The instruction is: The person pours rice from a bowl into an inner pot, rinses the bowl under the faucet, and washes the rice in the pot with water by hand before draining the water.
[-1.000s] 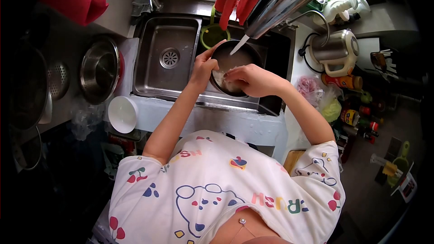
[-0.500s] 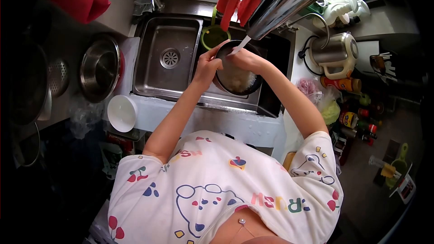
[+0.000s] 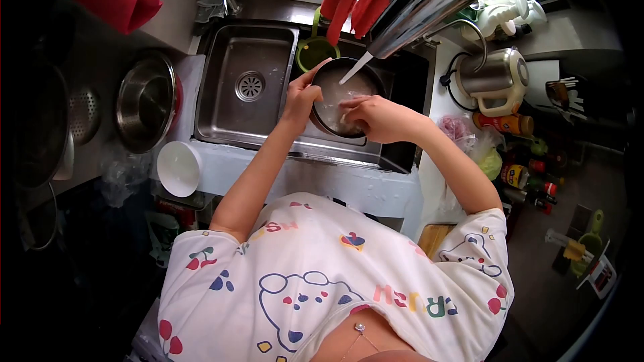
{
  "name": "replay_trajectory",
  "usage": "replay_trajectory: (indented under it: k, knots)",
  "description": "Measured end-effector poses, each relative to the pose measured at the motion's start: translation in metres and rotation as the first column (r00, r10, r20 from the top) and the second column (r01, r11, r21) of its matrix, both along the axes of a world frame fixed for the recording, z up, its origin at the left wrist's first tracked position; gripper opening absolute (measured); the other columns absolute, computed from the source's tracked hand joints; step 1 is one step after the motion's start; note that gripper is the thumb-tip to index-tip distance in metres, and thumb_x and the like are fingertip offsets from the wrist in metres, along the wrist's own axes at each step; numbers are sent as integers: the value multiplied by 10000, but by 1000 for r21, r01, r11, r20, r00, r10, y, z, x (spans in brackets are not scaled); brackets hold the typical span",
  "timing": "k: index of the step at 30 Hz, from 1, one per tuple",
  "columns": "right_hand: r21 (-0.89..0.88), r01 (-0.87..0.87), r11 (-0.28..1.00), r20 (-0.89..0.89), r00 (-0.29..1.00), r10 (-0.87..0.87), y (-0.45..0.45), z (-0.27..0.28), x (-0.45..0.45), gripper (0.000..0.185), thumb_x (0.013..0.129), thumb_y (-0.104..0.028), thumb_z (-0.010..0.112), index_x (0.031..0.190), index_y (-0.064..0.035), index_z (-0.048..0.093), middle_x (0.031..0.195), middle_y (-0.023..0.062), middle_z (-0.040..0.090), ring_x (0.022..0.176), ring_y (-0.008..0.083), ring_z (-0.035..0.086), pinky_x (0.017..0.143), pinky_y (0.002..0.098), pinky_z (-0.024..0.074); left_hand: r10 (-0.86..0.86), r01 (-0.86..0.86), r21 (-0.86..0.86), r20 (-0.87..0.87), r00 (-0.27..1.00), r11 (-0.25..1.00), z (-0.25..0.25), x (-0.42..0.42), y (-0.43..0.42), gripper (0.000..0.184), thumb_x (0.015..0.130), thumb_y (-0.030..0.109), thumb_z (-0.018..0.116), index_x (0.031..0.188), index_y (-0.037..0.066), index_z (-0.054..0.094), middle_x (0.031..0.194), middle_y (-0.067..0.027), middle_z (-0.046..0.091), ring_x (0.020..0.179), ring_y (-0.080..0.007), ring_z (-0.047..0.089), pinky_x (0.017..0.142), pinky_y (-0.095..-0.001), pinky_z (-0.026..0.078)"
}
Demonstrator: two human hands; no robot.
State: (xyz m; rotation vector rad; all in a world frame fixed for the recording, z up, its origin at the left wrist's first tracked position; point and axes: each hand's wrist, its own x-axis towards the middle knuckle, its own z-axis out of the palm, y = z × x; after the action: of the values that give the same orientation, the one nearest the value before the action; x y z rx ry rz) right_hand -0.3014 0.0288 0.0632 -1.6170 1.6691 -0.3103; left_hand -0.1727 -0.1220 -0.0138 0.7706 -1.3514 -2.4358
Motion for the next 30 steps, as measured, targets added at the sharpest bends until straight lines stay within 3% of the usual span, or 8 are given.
replay_trajectory:
  k: [2, 3, 5, 9, 13, 18, 28, 30]
  knots:
    - [-7, 203, 979, -45, 978, -203, 4, 8, 0, 317, 777, 47, 520, 1078, 29, 617, 1219, 233, 583, 1193, 349, 524, 903, 440, 476, 22, -22, 3, -5, 1000, 1000, 2, 0, -1, 687, 653, -17, 447, 1313, 105, 593, 752, 68, 534, 604, -15, 383, 581, -145, 329]
    - [-239, 211, 948, -88, 967, -238, 2, 4, -1, 381, 779, 34, 503, 1150, 4, 586, 1179, 243, 599, 1131, 364, 563, 887, 435, 483, 33, -33, 5, -7, 999, 999, 3, 0, -1, 686, 653, -16, 450, 1313, 107, 593, 747, 69, 530, 602, -16, 382, 579, -146, 328]
    - [56, 424, 904, -29, 906, -423, -8, 4, -12, 356, 800, -33, 499, 1143, 39, 558, 979, 281, 627, 1008, 428, 584, 860, 471, 478, 26, -26, -10, -10, 1000, 1000, 0, 0, -1, 683, 655, -13, 455, 1312, 111, 595, 737, 73, 519, 602, -17, 379, 575, -148, 323]
    - [67, 469, 881, 25, 881, -472, -30, -41, -24, 275, 801, -106, 500, 995, 62, 599, 913, 276, 644, 952, 426, 617, 830, 473, 487, 33, -34, -45, -10, 999, 998, 6, -2, 4, 678, 658, -8, 456, 1311, 110, 596, 720, 79, 493, 597, -16, 369, 566, -154, 315]
    - [341, 552, 761, 251, 726, -640, -50, -57, -23, 237, 836, -153, 526, 928, 39, 632, 790, 158, 641, 794, 275, 636, 724, 383, 490, 31, -32, -36, -9, 999, 999, 0, -2, 4, 679, 659, -12, 452, 1314, 102, 591, 734, 78, 496, 599, -13, 363, 566, -155, 313]
    - [264, 377, 888, 387, 802, -456, -52, -71, -15, 249, 858, -174, 554, 1034, -9, 619, 856, 115, 633, 834, 214, 599, 757, 337, 468, 17, -13, -70, 57, 998, 997, -7, 4, 1, 702, 624, 9, 421, 1306, 49, 587, 1038, -6, 638, 738, -50, 467, 638, -149, 360]
    - [-83, -125, 989, -2, 992, 125, -8, -24, 4, 414, 818, 25, 520, 1230, 14, 562, 1263, 201, 559, 1128, 364, 550, 999, 404, 441, 85, -85, -11, 7, 996, 996, -3, 4, 1, 674, 663, -10, 454, 1324, 55, 569, 894, 31, 600, 669, -31, 430, 619, -160, 368]
    - [18, 58, 998, -42, 998, -57, -2, -2, 4, 418, 815, 26, 519, 1232, 28, 556, 1279, 215, 547, 1143, 368, 543, 992, 405, 445, 110, -110, -2, 1, 994, 994, 4, 4, 2, 678, 664, -10, 454, 1330, 54, 562, 900, 30, 600, 680, -31, 435, 621, -161, 371]
